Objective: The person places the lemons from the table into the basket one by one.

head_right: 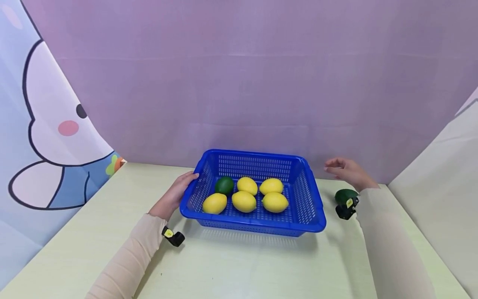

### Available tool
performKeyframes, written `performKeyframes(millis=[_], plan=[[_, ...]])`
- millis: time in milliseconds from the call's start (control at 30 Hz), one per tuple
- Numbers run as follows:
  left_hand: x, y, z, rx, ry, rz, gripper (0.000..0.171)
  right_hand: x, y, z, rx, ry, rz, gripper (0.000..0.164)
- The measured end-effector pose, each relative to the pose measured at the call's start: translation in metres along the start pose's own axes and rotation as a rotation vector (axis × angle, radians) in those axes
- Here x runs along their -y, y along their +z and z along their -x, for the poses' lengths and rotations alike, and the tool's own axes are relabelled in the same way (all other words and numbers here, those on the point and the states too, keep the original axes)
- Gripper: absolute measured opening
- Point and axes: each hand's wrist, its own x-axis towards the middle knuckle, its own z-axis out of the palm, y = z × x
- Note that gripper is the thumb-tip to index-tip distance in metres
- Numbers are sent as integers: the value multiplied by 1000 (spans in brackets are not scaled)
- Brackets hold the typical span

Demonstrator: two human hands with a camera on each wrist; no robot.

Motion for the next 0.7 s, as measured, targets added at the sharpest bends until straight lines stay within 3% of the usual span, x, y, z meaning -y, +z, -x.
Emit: performKeyframes(millis=[200, 500, 700], plan=[[-1, 0, 0, -4, -14, -6, 50, -5, 2, 3, -28, 72, 62, 48], [0, 1, 0, -6, -20, -4, 49, -26, 1, 12, -136, 163, 159, 46], [0, 0, -1, -10, -35, -13, 50, -39, 2, 14, -178, 200, 175, 46]])
